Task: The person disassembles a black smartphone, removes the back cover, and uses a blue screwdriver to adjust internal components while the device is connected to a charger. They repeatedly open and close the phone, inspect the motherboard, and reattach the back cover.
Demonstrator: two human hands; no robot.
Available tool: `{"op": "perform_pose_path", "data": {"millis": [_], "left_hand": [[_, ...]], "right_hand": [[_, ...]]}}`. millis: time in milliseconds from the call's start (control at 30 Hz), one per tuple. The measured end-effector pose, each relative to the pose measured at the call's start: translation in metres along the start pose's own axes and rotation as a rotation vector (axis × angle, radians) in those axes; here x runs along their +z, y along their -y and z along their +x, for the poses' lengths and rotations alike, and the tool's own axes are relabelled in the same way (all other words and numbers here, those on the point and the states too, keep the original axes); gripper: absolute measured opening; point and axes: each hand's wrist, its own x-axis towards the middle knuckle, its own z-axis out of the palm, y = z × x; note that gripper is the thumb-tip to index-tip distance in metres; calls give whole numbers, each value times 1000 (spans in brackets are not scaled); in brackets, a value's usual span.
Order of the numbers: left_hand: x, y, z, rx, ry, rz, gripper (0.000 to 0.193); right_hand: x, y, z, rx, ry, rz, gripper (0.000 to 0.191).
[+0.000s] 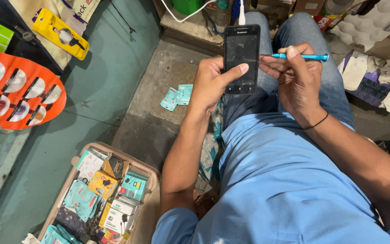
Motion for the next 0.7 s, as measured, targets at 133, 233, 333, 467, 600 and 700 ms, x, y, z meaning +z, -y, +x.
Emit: {"op": "perform_pose_path", "data": {"millis": [133, 233, 333, 467, 600, 700], "left_hand": [[-1, 1, 1, 11, -3, 18, 18], [-1, 2, 1, 12, 6, -7, 18], [-1, 2, 1, 16, 0, 2, 18], [-1, 3, 1, 14, -9, 13, 18], [-1, 3, 1, 12, -14, 20, 18], [-1, 3, 1, 5, -10, 7, 18]], "right_hand": [[3, 1, 0, -1, -3, 4, 16], [6, 3, 0, -2, -3, 5, 15], [9, 5, 1, -8, 0, 1, 15], [11, 6, 1, -13, 3, -2, 16], [8, 5, 1, -17, 12, -5, 16], [5, 3, 1, -21, 14, -10, 16]]}}
